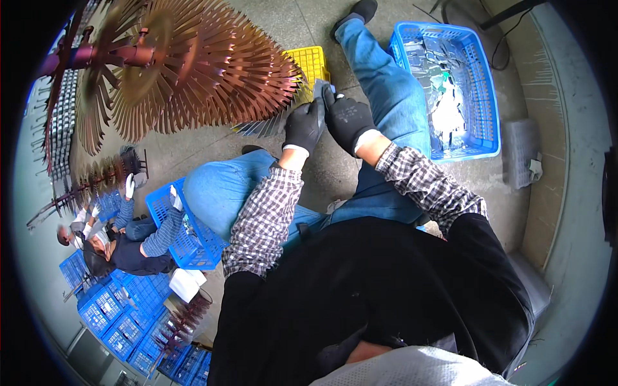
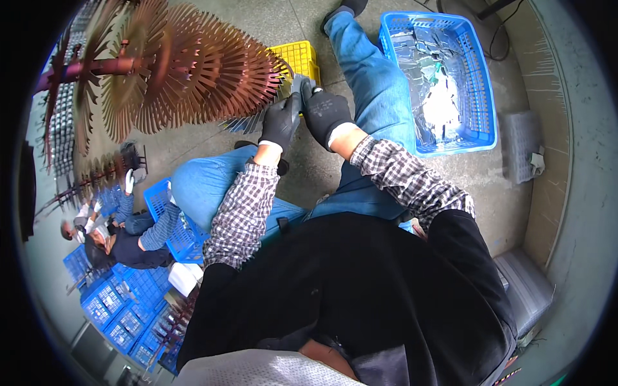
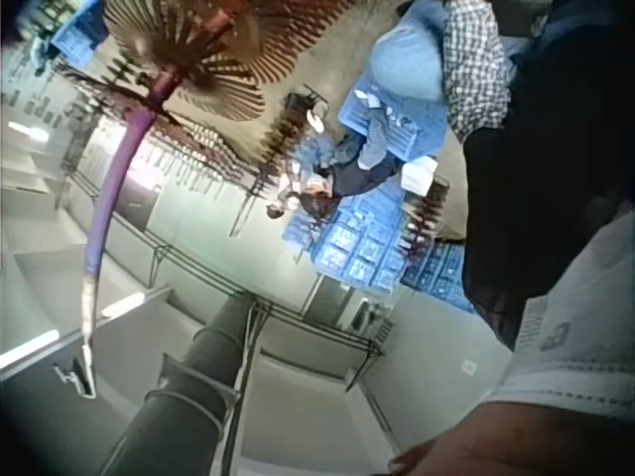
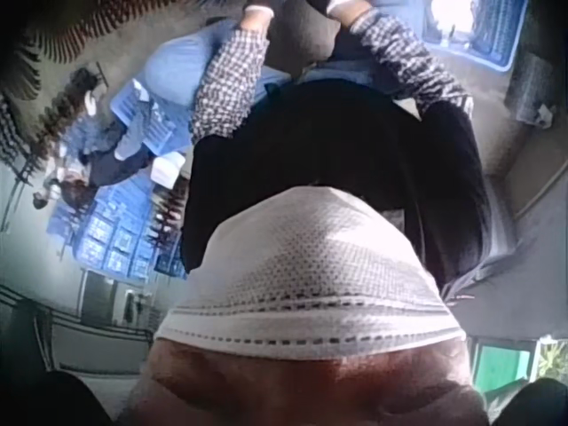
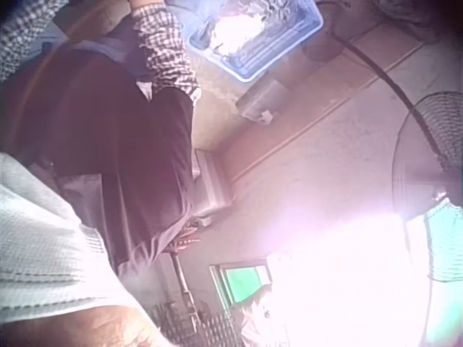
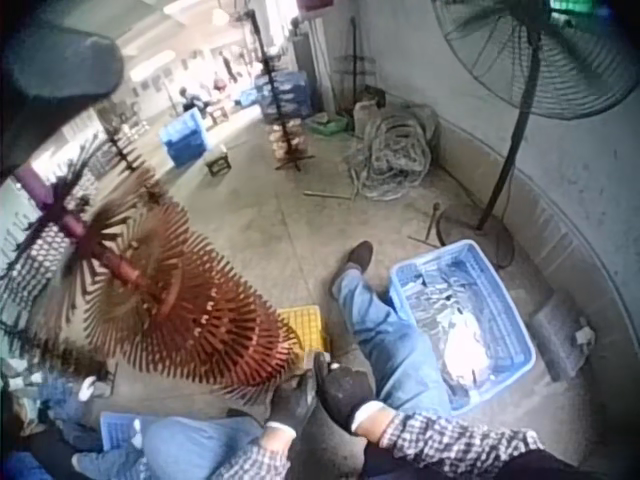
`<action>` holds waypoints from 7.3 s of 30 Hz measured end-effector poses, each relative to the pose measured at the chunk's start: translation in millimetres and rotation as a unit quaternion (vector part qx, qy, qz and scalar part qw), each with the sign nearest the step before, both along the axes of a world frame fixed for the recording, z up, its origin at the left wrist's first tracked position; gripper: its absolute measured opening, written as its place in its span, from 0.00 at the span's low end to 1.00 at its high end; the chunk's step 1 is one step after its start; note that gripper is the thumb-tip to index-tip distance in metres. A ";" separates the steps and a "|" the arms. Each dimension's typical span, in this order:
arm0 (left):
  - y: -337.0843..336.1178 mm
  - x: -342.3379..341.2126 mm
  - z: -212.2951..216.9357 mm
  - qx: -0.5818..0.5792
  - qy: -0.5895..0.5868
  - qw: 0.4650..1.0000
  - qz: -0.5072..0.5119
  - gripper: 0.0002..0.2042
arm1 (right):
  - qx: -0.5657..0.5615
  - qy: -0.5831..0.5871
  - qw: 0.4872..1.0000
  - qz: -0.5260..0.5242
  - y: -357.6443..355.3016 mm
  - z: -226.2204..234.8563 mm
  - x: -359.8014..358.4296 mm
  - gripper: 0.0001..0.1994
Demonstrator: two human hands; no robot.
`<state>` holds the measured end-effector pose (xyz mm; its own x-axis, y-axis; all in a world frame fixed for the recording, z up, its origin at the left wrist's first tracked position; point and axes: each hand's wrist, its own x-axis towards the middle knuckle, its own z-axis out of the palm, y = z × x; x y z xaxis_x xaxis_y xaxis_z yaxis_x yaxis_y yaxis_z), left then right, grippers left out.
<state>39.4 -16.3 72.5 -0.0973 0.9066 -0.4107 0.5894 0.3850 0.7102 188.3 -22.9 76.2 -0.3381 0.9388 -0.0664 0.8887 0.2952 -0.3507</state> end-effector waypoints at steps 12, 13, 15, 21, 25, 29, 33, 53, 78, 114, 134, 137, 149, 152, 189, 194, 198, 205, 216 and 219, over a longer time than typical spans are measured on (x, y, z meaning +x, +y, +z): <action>-6.7 -2.8 -8.9 0.047 -0.129 0.990 0.016 0.25 | -0.055 0.147 0.988 -0.011 72.6 -74.8 29.9 0.08; -7.6 -4.9 -12.9 0.045 -0.127 0.991 0.016 0.25 | -0.058 0.149 0.987 -0.010 85.7 -88.9 29.8 0.08; -3.6 -6.3 -26.9 0.040 -0.147 0.988 0.008 0.24 | -0.109 0.089 0.990 0.012 112.8 -131.2 36.6 0.08; -3.1 -14.8 -23.8 0.046 -0.171 0.984 0.021 0.22 | -0.197 0.047 0.978 0.044 129.5 -174.8 23.2 0.13; -6.5 -21.3 -28.3 0.046 -0.144 0.988 0.015 0.20 | -0.235 0.065 0.969 0.036 134.4 -172.1 9.4 0.20; -7.2 -23.4 -33.1 0.052 -0.112 0.992 -0.005 0.19 | -0.254 0.078 0.964 0.019 139.3 -168.5 3.7 0.24; -7.6 -23.3 -31.3 0.083 -0.100 0.991 -0.019 0.18 | -0.254 0.087 0.963 -0.003 138.0 -166.9 1.4 0.24; -6.2 -21.1 -23.5 0.102 -0.061 0.992 -0.036 0.16 | -0.236 0.109 0.965 -0.019 126.1 -128.3 -14.6 0.22; -1.4 -16.3 -25.7 0.231 0.218 0.941 -0.118 0.16 | -0.230 0.088 0.969 0.031 134.8 -133.4 -14.7 0.19; 37.1 -12.0 -63.4 0.369 0.383 0.846 -0.028 0.19 | -0.089 0.077 0.986 0.121 135.3 -137.4 -17.5 0.18; 36.9 -1.0 -62.7 0.322 0.388 0.863 -0.037 0.20 | -0.074 0.054 0.981 0.169 129.6 -115.9 -9.5 0.18; 34.7 6.0 -58.7 0.344 0.361 0.866 -0.044 0.20 | -0.070 0.035 0.977 0.197 133.0 -123.5 -1.1 0.18; 11.4 -4.9 -85.9 0.308 0.383 0.869 -0.061 0.22 | -0.100 0.059 0.986 0.116 101.6 -119.1 -8.2 0.17; 17.2 -9.1 -85.1 0.298 0.350 0.881 -0.115 0.22 | -0.098 0.048 0.992 0.063 93.7 -137.5 -8.7 0.17; 14.6 -91.7 -120.8 0.174 0.197 0.948 -0.180 0.24 | -0.220 0.120 0.915 -0.315 5.8 -145.7 305.6 0.27; 26.8 -72.5 -110.6 0.233 0.189 0.934 -0.196 0.24 | -0.103 0.105 0.946 -0.290 15.4 -205.4 302.4 0.26; 24.9 -69.9 -109.6 0.281 0.219 0.912 -0.201 0.24 | -0.142 0.135 0.938 -0.285 33.4 -194.5 319.0 0.22; 13.3 -67.3 -104.6 0.150 0.258 0.940 -0.165 0.24 | -0.109 0.540 0.738 -0.390 10.7 -25.4 314.0 0.12; -18.0 -13.6 -70.4 0.379 0.158 0.902 -0.134 0.16 | -0.246 0.688 0.633 -0.254 45.1 14.7 113.7 0.14; -25.8 -15.6 -63.5 0.344 0.009 0.937 -0.058 0.15 | -0.325 0.667 0.626 -0.240 44.4 -22.9 66.7 0.15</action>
<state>23.8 -42.0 9.0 0.0169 0.9613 0.2749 0.6139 -0.2270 0.7561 255.0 21.5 53.3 -0.1891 0.8748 -0.4461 -0.3920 -0.4837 -0.7825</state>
